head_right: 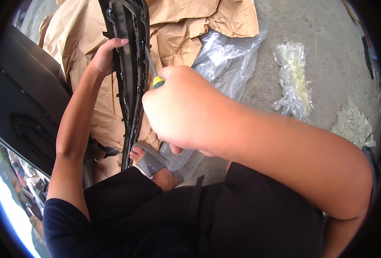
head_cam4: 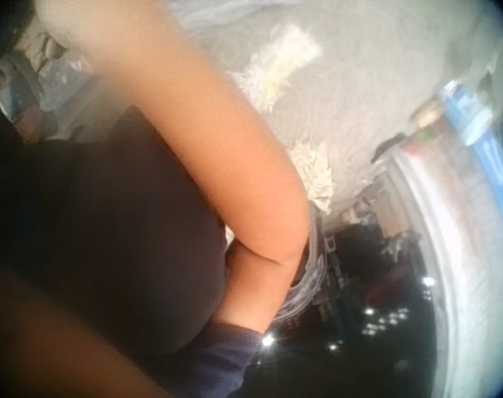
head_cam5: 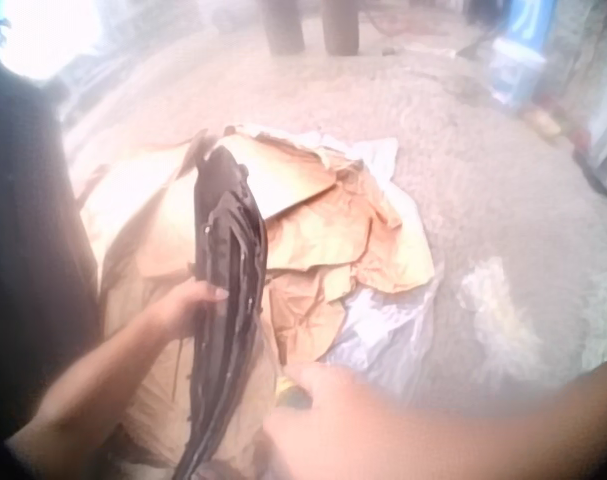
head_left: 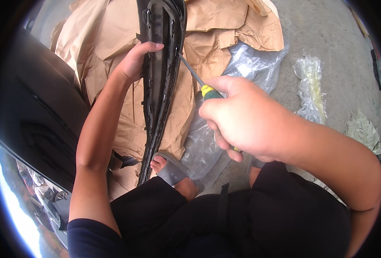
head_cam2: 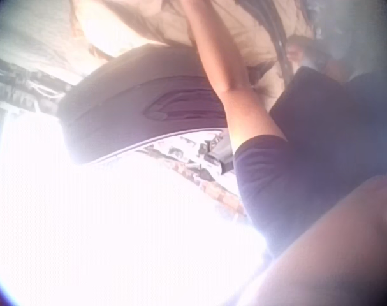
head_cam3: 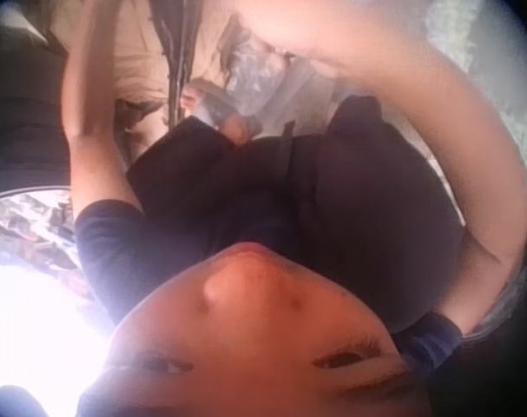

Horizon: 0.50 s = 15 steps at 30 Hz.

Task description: The person uses a screwdriver to pry and remove a long black plastic trim piece from a car bumper. They repeatedly insert the screwdriver into slots along the trim, lever it out, and inspect the removed piece.

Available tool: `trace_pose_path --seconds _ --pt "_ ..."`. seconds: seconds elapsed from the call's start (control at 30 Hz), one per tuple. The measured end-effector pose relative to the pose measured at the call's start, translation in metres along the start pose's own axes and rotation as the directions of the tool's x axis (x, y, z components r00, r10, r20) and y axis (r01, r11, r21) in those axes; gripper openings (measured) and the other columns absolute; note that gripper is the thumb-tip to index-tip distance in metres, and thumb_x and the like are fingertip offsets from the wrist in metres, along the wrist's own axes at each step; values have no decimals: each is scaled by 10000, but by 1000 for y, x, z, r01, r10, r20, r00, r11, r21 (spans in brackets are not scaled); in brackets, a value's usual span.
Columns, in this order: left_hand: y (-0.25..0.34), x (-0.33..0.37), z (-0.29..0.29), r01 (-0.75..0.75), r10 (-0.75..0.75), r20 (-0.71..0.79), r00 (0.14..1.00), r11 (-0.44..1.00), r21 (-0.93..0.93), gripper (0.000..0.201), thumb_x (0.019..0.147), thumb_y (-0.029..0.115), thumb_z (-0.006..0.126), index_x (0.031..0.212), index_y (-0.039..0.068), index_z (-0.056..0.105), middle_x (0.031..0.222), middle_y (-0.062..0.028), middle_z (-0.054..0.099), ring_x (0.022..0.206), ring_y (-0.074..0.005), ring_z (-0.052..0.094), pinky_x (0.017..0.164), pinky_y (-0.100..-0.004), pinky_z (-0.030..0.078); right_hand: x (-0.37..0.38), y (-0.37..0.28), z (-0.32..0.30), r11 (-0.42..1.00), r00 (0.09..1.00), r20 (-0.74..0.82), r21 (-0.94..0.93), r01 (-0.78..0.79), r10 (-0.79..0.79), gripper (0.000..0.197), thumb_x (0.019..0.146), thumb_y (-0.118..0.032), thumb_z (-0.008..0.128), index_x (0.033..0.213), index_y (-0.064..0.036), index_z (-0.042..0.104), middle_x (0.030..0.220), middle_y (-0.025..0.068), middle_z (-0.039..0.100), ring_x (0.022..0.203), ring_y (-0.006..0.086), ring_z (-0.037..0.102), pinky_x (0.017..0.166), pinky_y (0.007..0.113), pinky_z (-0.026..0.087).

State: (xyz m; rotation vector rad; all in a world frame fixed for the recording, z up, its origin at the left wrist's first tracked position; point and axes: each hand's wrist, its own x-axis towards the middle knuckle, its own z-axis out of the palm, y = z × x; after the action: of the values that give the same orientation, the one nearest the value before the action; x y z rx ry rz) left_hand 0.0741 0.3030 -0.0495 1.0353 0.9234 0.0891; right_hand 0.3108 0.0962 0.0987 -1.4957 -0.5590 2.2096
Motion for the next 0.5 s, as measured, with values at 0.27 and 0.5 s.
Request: trace_pose_path --seconds 0.27,0.5 --pt "-9 13 -11 19 -20 20 1000 999 33 607 831 282 568 1332 -49 657 1219 -205 758 1066 -298 754 1020 -442 591 13 -11 -5 996 991 -95 12 -88 89 104 989 -91 567 1040 -2 552 808 44 553 583 130 543 422 321 422" --pt "-7 10 -6 65 -64 -31 997 997 36 614 814 274 556 1327 -44 662 1195 -194 765 1041 -297 761 1004 -439 608 8 -20 -6 993 996 -33 89 -75 79 452 1023 -94 555 1451 36 488 838 42 559 599 132 545 441 313 437"
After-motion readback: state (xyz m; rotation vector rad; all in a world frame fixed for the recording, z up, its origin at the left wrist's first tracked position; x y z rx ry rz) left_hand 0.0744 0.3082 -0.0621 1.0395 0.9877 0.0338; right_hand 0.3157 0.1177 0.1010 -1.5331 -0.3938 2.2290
